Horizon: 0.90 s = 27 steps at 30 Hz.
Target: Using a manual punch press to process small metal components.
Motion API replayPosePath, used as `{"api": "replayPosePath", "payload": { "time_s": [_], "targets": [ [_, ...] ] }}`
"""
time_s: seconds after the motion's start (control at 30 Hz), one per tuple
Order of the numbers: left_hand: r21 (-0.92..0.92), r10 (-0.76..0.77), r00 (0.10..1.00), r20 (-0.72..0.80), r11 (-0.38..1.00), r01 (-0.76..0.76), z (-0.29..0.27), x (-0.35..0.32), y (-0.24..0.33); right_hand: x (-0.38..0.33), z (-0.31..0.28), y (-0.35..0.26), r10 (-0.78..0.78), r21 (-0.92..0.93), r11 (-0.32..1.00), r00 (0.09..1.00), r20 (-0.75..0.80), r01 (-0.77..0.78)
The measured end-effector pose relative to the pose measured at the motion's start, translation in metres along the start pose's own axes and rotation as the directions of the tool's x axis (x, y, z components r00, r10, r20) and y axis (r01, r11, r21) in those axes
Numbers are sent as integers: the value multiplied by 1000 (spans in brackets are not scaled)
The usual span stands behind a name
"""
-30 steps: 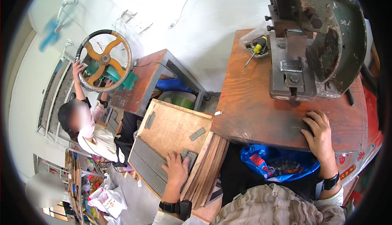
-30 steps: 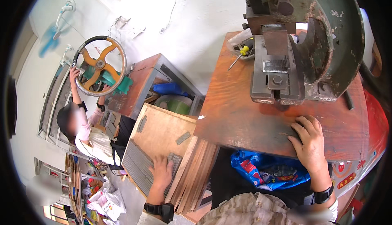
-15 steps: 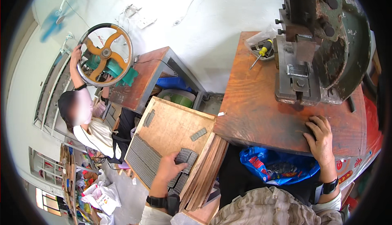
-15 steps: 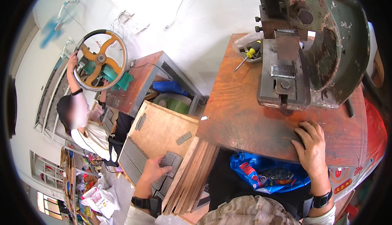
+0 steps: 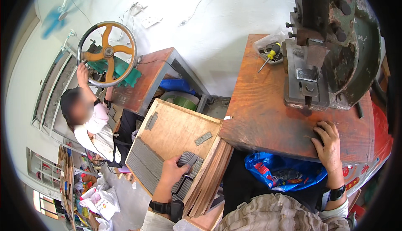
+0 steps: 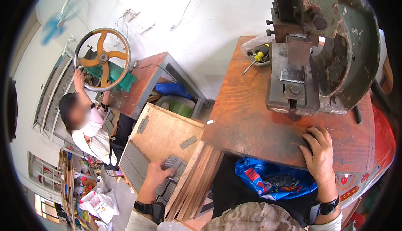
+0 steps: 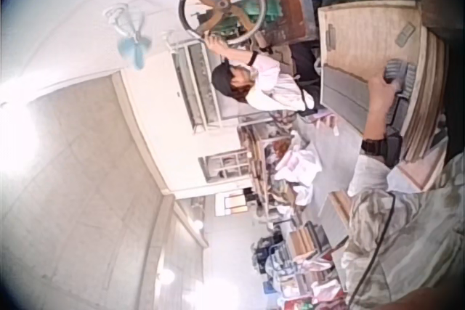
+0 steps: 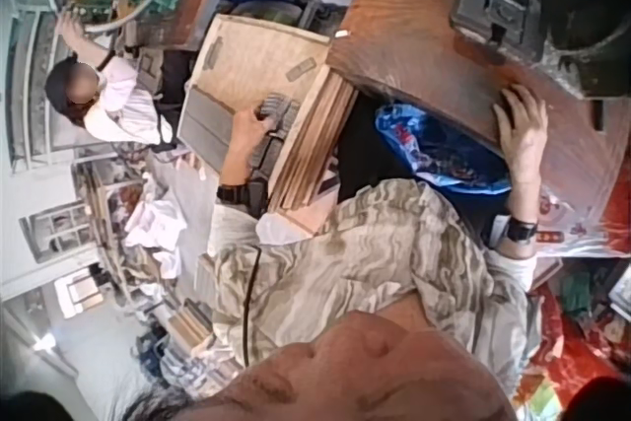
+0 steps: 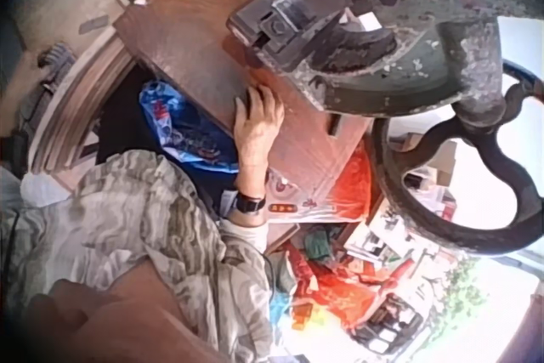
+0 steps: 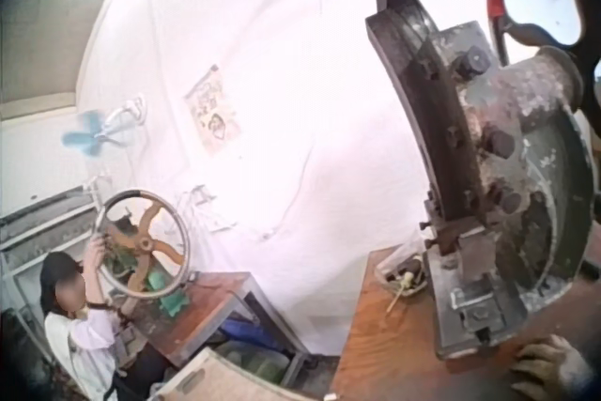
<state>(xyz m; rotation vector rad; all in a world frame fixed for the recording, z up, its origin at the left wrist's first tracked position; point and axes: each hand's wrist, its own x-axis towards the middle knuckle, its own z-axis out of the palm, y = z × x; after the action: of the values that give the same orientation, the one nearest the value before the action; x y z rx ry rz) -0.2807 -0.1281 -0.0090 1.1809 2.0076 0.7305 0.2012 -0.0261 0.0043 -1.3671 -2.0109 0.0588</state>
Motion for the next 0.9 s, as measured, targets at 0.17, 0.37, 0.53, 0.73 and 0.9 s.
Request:
{"api": "replayPosePath", "payload": {
  "time_s": [0.17,0.37,0.53,0.73,0.9],
  "targets": [
    [636,476,878,-57,695,-335,18,-2,18,-3,-5,3,16,-46,999,1000,-16,-17],
    [43,158,981,-110,987,-154,3,9,62,-2,-2,6,-44,-16,999,999,-14,44],
    [-58,487,867,107,873,-484,83,42,223,-5,-6,15,-57,-38,998,997,-51,55],
    [159,728,677,109,660,-734,181,62,339,-5,-7,13,-79,-1,997,995,-63,79],
    [273,643,761,82,720,-638,218,76,364,-9,-4,17,-66,-5,998,998,-16,66]
  ]
}}
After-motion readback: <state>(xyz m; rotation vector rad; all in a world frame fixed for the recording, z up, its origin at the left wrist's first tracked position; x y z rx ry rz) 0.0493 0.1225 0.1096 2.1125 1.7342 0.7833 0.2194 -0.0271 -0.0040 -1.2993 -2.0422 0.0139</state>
